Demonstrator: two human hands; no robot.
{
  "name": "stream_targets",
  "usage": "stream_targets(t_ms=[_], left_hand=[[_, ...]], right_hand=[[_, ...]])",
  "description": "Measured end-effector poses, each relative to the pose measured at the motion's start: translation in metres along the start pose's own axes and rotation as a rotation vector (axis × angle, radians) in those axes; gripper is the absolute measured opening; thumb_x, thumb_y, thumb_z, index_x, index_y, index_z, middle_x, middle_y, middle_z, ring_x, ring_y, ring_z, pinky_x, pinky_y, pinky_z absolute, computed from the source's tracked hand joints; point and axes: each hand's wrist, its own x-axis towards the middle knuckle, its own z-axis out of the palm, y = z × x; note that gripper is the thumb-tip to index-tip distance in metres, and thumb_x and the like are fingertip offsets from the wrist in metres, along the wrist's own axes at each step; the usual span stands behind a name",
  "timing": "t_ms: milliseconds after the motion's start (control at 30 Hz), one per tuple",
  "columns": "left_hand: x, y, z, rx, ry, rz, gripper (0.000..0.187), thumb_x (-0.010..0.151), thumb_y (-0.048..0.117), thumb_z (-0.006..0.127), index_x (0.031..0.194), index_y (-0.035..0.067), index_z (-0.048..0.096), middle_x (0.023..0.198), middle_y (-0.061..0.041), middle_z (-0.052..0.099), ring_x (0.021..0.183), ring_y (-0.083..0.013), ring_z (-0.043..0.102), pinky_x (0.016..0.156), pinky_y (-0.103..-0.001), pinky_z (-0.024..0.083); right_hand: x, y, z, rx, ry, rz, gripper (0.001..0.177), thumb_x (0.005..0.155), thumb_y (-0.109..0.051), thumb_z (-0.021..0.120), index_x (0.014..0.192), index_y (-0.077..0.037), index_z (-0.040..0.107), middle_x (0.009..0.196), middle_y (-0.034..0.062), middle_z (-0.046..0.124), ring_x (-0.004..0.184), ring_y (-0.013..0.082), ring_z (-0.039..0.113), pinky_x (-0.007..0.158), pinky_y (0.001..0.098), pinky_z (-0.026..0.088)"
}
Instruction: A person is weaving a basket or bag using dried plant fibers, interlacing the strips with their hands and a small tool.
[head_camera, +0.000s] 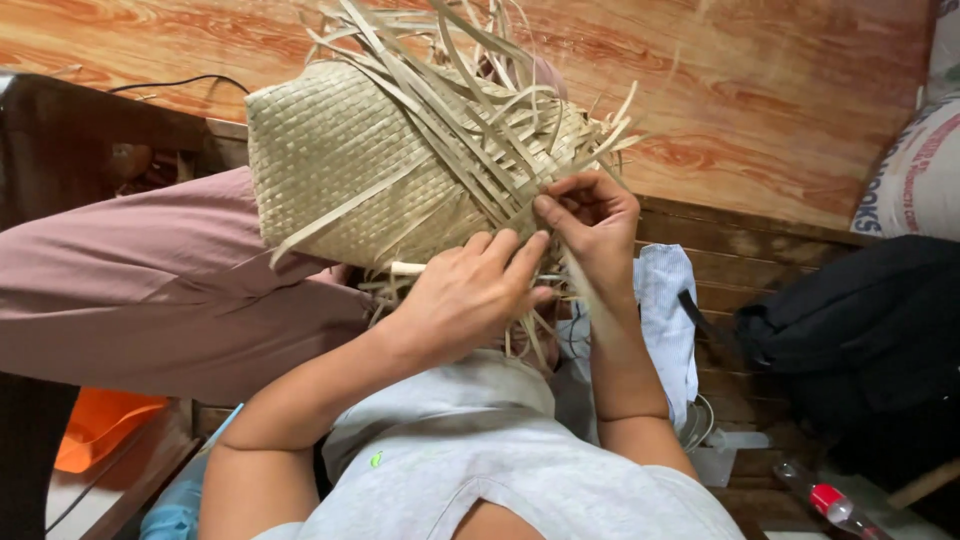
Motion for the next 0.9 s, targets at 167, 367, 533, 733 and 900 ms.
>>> stream_targets(t_ms=[167,367,533,733,900], left_hand=[[-0.002,-0.007,-0.002,0.054,0.209,-0.011,0.027,0.073,0.003,0.050,0.098,-0.006,0.054,0.074,-0.011,0.042,0.058,-0.0238,0.047,0.044,-0.027,0.041],[-0.009,-0.006,-0.010,0.158,0.321,-0.083,0.026,0.074,-0.001,0.050,0.099,0.003,0.057,0.070,-0.004,0.042,0.057,-0.0162,0.047,0.045,-0.022,0.041],[-0.015,-0.008,-0.014,-0.058,0.254,-0.162,0.034,0.072,0.001,0.045,0.104,0.010,0.054,0.063,-0.003,0.048,0.050,-0.0209,0.052,0.045,-0.028,0.044],[-0.016,-0.006,-0.016,-0.054,0.186,-0.200,0.041,0.068,-0.001,0.046,0.106,0.014,0.053,0.065,-0.003,0.048,0.046,-0.0227,0.053,0.042,-0.032,0.045],[-0.015,-0.004,-0.021,-0.087,0.188,-0.191,0.042,0.066,-0.005,0.044,0.103,0.011,0.055,0.059,-0.004,0.047,0.043,-0.0241,0.052,0.041,-0.031,0.045]], right_hand=[[-0.004,0.002,0.001,0.005,-0.023,-0.060,0.020,0.072,0.004,0.065,0.076,0.000,0.046,0.063,0.0059,0.055,0.057,0.0056,0.053,0.051,0.0180,0.045],[-0.015,-0.008,0.012,-0.012,0.014,-0.105,0.027,0.074,0.001,0.065,0.079,-0.005,0.040,0.056,0.0024,0.050,0.050,0.0005,0.042,0.044,0.0136,0.033],[-0.022,-0.026,0.025,0.001,0.036,-0.119,0.029,0.072,0.000,0.066,0.082,-0.006,0.039,0.054,0.0028,0.050,0.047,0.0009,0.040,0.044,0.0148,0.034],[-0.025,-0.028,0.025,-0.090,0.060,-0.173,0.032,0.072,-0.001,0.068,0.083,-0.006,0.038,0.054,0.0049,0.051,0.045,0.0028,0.040,0.043,0.0162,0.032],[-0.029,-0.034,0.028,-0.202,0.114,-0.270,0.036,0.067,-0.001,0.072,0.083,-0.006,0.040,0.056,0.0083,0.052,0.044,0.0061,0.043,0.044,0.0191,0.034]])
